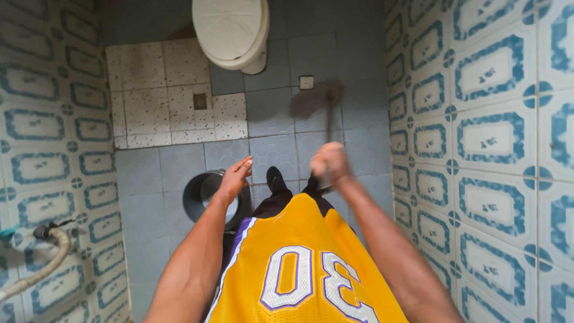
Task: The person mops the tiled bathroom floor using a string mop. They dip the mop into a bucket of soapy water, wring it out by hand, and continue mopping the floor around a toilet and a floor drain.
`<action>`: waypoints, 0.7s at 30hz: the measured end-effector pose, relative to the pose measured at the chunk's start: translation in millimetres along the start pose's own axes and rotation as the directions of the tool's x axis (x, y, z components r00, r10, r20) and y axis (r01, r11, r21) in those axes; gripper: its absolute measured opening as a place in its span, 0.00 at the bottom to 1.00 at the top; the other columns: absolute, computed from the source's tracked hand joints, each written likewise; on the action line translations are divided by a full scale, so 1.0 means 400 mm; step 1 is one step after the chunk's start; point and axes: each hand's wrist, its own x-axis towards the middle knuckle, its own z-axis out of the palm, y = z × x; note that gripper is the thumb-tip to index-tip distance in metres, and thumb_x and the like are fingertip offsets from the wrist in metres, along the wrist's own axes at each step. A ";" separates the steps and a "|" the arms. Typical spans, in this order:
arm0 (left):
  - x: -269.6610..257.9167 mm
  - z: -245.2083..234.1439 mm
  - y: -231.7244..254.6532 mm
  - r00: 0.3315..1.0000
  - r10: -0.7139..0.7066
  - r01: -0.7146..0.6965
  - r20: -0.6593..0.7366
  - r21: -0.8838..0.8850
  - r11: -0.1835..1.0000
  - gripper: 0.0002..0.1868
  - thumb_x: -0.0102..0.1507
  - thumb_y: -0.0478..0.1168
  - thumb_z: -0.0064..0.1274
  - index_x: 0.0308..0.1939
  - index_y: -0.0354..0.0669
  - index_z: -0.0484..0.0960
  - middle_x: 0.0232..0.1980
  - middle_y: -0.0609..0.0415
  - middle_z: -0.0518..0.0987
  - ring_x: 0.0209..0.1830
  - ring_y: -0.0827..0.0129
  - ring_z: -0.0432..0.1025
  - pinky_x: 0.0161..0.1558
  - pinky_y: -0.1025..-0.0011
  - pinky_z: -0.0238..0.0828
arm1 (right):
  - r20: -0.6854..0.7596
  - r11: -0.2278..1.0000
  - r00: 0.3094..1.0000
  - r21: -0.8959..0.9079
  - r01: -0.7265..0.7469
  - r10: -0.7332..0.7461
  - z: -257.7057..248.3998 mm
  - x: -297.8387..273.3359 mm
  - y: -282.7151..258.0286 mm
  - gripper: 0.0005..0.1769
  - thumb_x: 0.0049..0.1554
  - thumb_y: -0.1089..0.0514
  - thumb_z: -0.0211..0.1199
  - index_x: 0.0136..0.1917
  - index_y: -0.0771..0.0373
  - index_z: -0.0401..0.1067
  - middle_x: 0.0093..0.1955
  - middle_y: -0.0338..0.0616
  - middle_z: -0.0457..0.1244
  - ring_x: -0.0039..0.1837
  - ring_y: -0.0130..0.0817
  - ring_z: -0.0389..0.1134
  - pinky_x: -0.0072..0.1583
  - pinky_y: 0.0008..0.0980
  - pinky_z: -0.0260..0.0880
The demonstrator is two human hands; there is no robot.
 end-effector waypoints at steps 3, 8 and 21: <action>0.023 0.016 0.021 1.000 0.002 -0.003 0.018 0.040 0.999 0.32 0.65 0.60 0.51 0.71 0.56 0.75 0.66 0.51 0.77 0.63 0.57 0.73 0.57 0.55 0.71 | -0.330 0.765 0.728 -0.502 0.404 -0.601 -0.167 -0.066 0.145 0.11 0.65 0.63 0.64 0.57 0.57 0.64 0.48 0.48 0.65 0.51 0.46 0.69 0.54 0.45 0.74; 0.048 0.018 0.041 0.996 0.013 -0.018 0.084 0.056 0.998 0.32 0.64 0.60 0.50 0.71 0.56 0.73 0.66 0.52 0.76 0.62 0.57 0.73 0.58 0.54 0.71 | -0.751 0.758 0.357 0.634 0.155 0.555 -0.417 -0.247 0.166 0.08 0.52 0.66 0.62 0.35 0.58 0.66 0.36 0.40 0.62 0.44 0.34 0.66 0.54 0.35 0.69; 0.009 -0.017 0.047 0.996 0.046 -0.047 0.075 0.009 0.999 0.31 0.65 0.58 0.51 0.70 0.54 0.74 0.65 0.54 0.76 0.62 0.60 0.73 0.56 0.58 0.69 | -0.555 0.518 0.513 0.824 0.230 0.655 0.055 -0.130 0.238 0.05 0.49 0.69 0.63 0.41 0.63 0.74 0.47 0.47 0.70 0.46 0.30 0.64 0.57 0.29 0.65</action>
